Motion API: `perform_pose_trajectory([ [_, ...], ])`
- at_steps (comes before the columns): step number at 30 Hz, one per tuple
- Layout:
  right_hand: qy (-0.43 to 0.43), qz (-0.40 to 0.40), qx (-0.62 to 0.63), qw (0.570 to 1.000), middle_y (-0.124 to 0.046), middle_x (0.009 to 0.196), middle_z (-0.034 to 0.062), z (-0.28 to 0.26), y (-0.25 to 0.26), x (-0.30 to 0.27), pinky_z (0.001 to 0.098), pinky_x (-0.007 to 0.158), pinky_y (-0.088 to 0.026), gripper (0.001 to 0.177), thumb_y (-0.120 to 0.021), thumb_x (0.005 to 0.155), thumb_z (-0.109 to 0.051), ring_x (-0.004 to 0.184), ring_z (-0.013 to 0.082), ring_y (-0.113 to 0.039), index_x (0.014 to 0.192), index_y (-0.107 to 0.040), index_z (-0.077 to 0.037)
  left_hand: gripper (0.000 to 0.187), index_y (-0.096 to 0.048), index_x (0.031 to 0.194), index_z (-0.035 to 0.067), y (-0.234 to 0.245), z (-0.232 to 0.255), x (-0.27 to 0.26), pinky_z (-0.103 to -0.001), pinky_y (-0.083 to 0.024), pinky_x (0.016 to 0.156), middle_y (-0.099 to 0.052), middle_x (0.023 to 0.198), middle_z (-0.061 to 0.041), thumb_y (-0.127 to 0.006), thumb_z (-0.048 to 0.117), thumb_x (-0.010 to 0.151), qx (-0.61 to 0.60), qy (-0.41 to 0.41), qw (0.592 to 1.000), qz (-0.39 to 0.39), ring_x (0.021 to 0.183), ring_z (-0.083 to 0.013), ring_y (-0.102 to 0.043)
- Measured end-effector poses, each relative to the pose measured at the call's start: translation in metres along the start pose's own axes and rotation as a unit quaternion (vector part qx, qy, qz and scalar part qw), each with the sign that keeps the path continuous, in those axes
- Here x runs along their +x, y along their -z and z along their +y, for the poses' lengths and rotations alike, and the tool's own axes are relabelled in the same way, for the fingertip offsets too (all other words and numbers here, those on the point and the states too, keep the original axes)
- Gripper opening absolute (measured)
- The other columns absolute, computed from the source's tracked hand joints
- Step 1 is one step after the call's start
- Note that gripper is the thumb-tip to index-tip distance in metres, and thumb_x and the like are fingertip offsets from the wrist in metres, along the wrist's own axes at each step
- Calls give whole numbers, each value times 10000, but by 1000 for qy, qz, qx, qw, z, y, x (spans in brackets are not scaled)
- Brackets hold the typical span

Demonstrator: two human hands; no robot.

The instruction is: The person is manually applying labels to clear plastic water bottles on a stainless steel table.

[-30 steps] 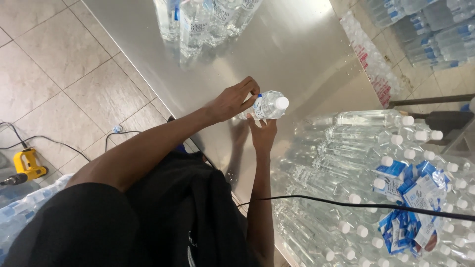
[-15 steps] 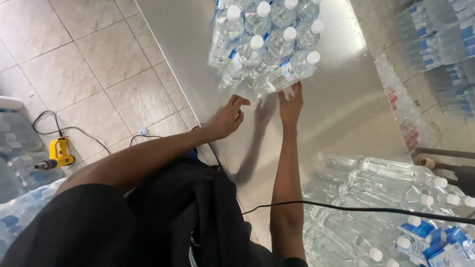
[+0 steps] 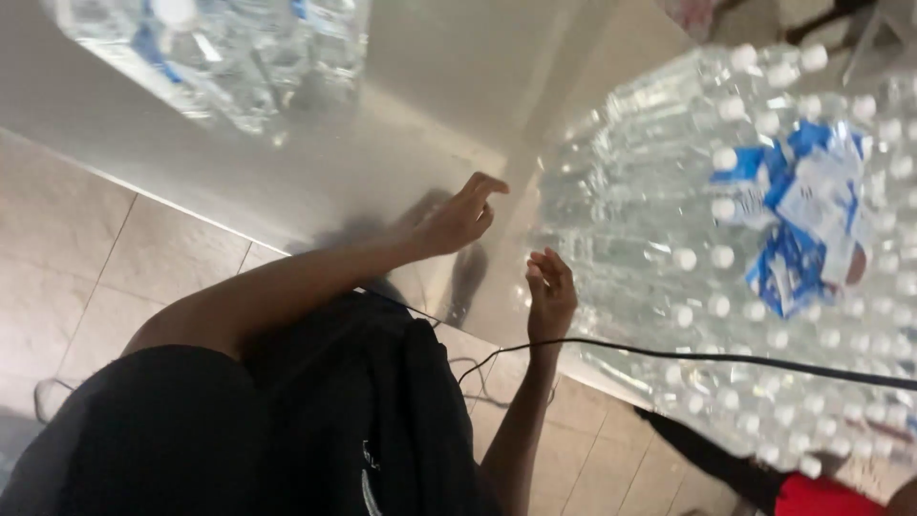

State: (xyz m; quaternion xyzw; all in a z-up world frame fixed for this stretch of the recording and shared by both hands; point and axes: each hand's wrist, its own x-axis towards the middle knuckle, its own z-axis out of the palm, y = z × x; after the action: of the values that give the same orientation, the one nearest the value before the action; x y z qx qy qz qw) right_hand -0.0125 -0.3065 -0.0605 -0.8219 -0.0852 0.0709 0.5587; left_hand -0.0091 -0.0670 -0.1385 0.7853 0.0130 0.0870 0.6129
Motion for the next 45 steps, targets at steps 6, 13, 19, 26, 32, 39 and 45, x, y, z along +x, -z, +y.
perform_pose_trajectory([
  [6,-25,177,91,980,-750,1121,310,-84,82,-91,506,879,-680,342,-727,1042,-100,1022,399,-785,1333,-663,67,802,-406,1630,177,-104,62,92,-650,-541,1114,-474,1520,-198,-785,89,928,-38,-120,979,-160,1393,-543,-563],
  [13,84,185,-17,979,-760,1106,281,-109,154,-73,439,840,-652,321,-707,1080,-114,960,347,-788,1336,-666,75,1040,-204,1748,156,-150,100,104,-661,-485,1167,-412,1628,-239,-856,82,942,19,-121,977,-176,1467,-531,-507],
  [19,235,103,-288,922,-763,1188,249,-140,212,46,493,859,-645,170,-752,1130,66,1172,481,-737,1299,-757,74,984,-309,1697,140,-132,100,103,-636,-588,1060,-555,1517,-237,-901,126,912,46,-53,983,-169,1332,-510,-647],
  [26,381,-60,-444,809,-571,1514,343,-115,199,208,677,1096,-443,432,-763,1008,141,1403,535,-464,1435,-695,128,965,-353,1684,127,-18,123,62,-655,-511,1155,-558,1536,-251,-901,150,890,75,6,984,-164,1403,-525,-588],
  [32,386,-124,-472,783,-764,1350,203,-103,197,267,583,1211,-384,120,-789,1098,-47,1349,419,-629,1201,-825,2,1006,-361,1683,140,52,65,44,-618,-423,1198,-507,1622,-209,-903,330,857,87,21,992,-94,1479,-464,-506],
  [39,223,-94,-156,958,-810,1171,140,-208,111,205,313,778,-700,146,-765,1092,14,1057,270,-823,1230,-720,-4,1395,-65,1748,185,100,88,32,-651,-237,1292,-115,1795,-191,-819,735,712,44,49,990,-128,1656,-420,-174],
  [45,56,-198,254,945,-705,1303,148,-187,15,188,459,961,-746,314,-735,1048,-68,1132,325,-812,1314,-568,-76,853,-477,1609,254,88,150,57,-498,-453,1247,-616,1458,-38,-920,573,953,-193,-29,978,78,1508,-272,-546],
])
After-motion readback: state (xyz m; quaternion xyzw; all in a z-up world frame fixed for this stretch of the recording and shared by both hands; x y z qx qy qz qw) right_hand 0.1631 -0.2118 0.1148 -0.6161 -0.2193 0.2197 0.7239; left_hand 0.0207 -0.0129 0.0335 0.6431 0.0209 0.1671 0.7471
